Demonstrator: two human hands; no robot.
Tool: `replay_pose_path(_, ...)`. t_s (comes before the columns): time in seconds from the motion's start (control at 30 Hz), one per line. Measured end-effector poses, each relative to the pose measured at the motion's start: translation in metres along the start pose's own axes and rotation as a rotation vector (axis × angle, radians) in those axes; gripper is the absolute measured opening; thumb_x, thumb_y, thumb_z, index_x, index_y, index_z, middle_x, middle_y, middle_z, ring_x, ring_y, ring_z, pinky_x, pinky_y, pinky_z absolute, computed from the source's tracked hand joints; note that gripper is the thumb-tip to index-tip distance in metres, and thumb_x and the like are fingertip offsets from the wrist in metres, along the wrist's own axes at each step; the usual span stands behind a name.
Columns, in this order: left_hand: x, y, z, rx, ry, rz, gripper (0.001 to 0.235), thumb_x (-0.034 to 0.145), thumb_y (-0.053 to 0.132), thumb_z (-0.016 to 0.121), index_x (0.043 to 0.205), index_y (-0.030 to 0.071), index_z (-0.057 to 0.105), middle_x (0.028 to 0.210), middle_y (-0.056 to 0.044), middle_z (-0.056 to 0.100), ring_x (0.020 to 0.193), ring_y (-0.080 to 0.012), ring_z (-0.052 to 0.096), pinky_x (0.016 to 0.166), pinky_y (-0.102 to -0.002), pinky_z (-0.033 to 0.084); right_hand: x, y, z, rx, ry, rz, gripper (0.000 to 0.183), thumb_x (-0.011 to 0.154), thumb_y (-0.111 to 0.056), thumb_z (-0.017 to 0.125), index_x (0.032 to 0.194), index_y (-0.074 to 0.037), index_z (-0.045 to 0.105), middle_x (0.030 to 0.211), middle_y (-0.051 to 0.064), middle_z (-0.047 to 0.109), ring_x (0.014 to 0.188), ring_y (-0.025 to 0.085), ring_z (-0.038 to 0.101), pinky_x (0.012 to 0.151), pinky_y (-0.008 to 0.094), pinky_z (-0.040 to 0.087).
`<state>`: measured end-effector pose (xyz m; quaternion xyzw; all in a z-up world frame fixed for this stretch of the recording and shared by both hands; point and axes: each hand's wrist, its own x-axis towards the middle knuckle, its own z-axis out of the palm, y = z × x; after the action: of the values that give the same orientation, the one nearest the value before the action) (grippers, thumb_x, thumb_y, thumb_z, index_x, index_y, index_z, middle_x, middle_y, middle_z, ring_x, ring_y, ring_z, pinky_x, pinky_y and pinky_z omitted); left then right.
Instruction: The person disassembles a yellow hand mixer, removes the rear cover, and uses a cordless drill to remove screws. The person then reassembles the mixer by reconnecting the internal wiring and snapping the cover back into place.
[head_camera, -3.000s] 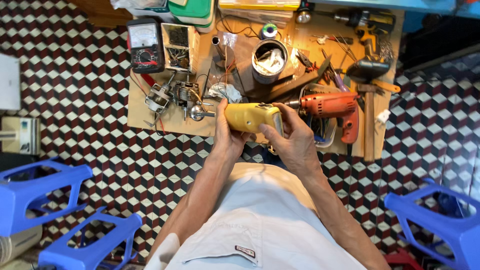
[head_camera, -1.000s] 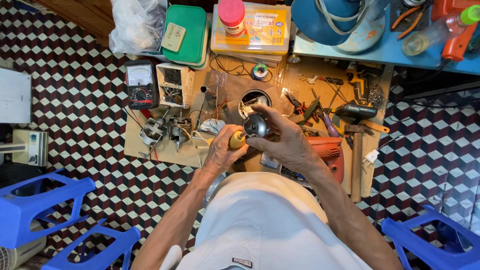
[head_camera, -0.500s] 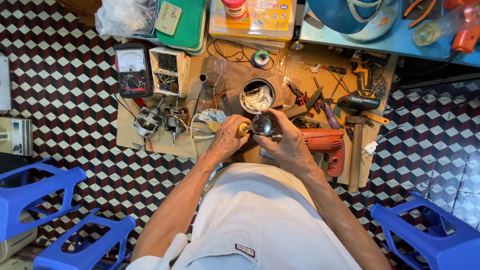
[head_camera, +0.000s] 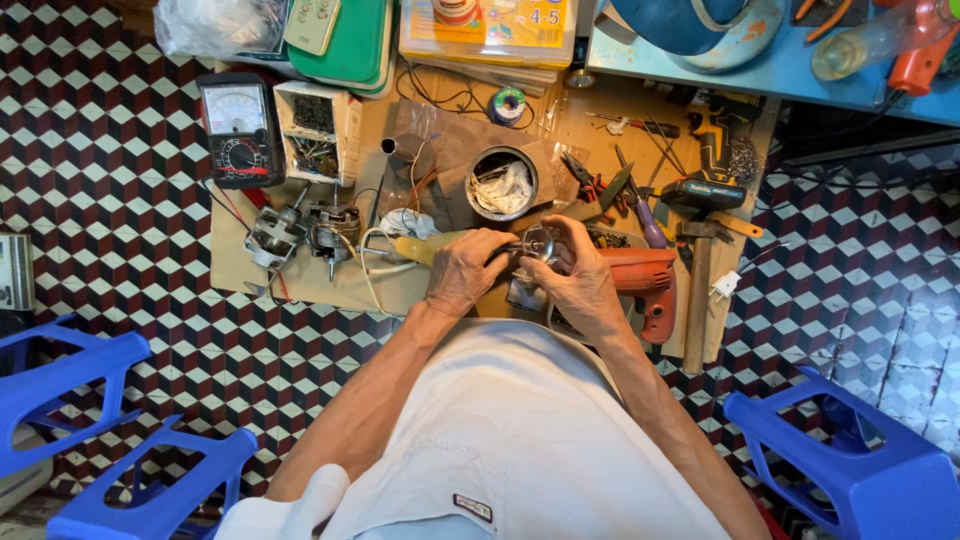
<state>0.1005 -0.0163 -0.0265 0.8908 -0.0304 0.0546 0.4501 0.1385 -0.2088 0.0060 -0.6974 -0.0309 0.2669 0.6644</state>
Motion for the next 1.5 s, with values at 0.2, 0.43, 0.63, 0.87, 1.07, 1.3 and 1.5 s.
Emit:
replay_pose_path(0.2,-0.005,-0.004,0.009,0.043,0.014,-0.041,0.017,0.085,0.015,0.077,0.101,0.012,0.073,0.091,-0.005,0.073,0.086,-0.0262,0.071,0.073,-0.037,0.056,-0.006,-0.003,-0.002,-0.053,-0.020,-0.008,0.056,0.092,-0.002,0.072,0.140,-0.001,0.045,0.124,0.009,0.065,0.116,0.014,0.065,0.101,0.028,0.057)
replay_pose_path(0.43,-0.009,-0.007,0.012,0.049,0.032,0.012,0.019,0.084,0.014,0.078,0.102,0.011,0.073,0.093,-0.006,0.073,0.086,-0.0265,0.070,0.075,-0.037,0.056,-0.015,-0.021,-0.021,-0.102,0.017,-0.025,0.044,0.096,-0.008,0.068,0.137,-0.003,0.053,0.136,0.009,0.061,0.122,0.014,0.063,0.104,0.029,0.054)
replay_pose_path(0.63,-0.009,-0.005,0.013,0.039,-0.003,-0.019,0.019,0.083,0.012,0.078,0.102,0.011,0.075,0.093,-0.006,0.074,0.085,-0.0268,0.071,0.075,-0.037,0.056,-0.007,-0.022,-0.026,-0.439,-0.051,-0.209,0.026,0.096,-0.009,0.070,0.120,-0.003,0.066,0.136,0.011,0.060,0.119,0.018,0.063,0.095,0.030,0.057)
replay_pose_path(0.87,-0.008,-0.007,0.017,0.057,0.011,0.022,0.020,0.084,0.014,0.079,0.103,0.010,0.075,0.096,-0.006,0.076,0.087,-0.0260,0.072,0.077,-0.037,0.057,-0.005,-0.025,-0.019,-0.347,-0.009,-0.102,0.023,0.099,-0.014,0.066,0.118,-0.002,0.064,0.119,0.013,0.071,0.110,0.019,0.069,0.095,0.028,0.056)
replay_pose_path(1.07,-0.007,-0.009,0.019,0.044,0.020,0.051,0.021,0.084,0.014,0.078,0.104,0.012,0.076,0.099,-0.007,0.077,0.089,-0.0256,0.074,0.077,-0.037,0.059,0.004,-0.045,-0.020,-0.526,0.073,0.365,0.049,0.097,-0.046,0.061,0.121,-0.004,0.067,0.101,0.017,0.074,0.086,0.022,0.071,0.077,0.036,0.059)
replay_pose_path(1.3,-0.006,-0.012,0.022,0.042,-0.041,0.067,0.019,0.085,0.014,0.078,0.103,0.011,0.076,0.095,-0.008,0.076,0.086,-0.0277,0.073,0.075,-0.039,0.058,0.010,-0.050,-0.025,-0.762,-0.176,-0.069,0.053,0.085,-0.032,0.078,0.125,-0.002,0.063,0.107,0.014,0.070,0.096,0.023,0.070,0.085,0.037,0.057)
replay_pose_path(1.5,-0.006,-0.017,0.025,0.049,-0.071,0.091,0.018,0.088,0.013,0.077,0.105,0.010,0.075,0.090,-0.009,0.075,0.084,-0.0287,0.072,0.074,-0.040,0.057,-0.009,-0.052,-0.029,-0.633,-0.317,-0.341,0.043,0.090,-0.011,0.067,0.130,-0.001,0.059,0.133,0.022,0.058,0.120,0.032,0.062,0.101,0.039,0.051)
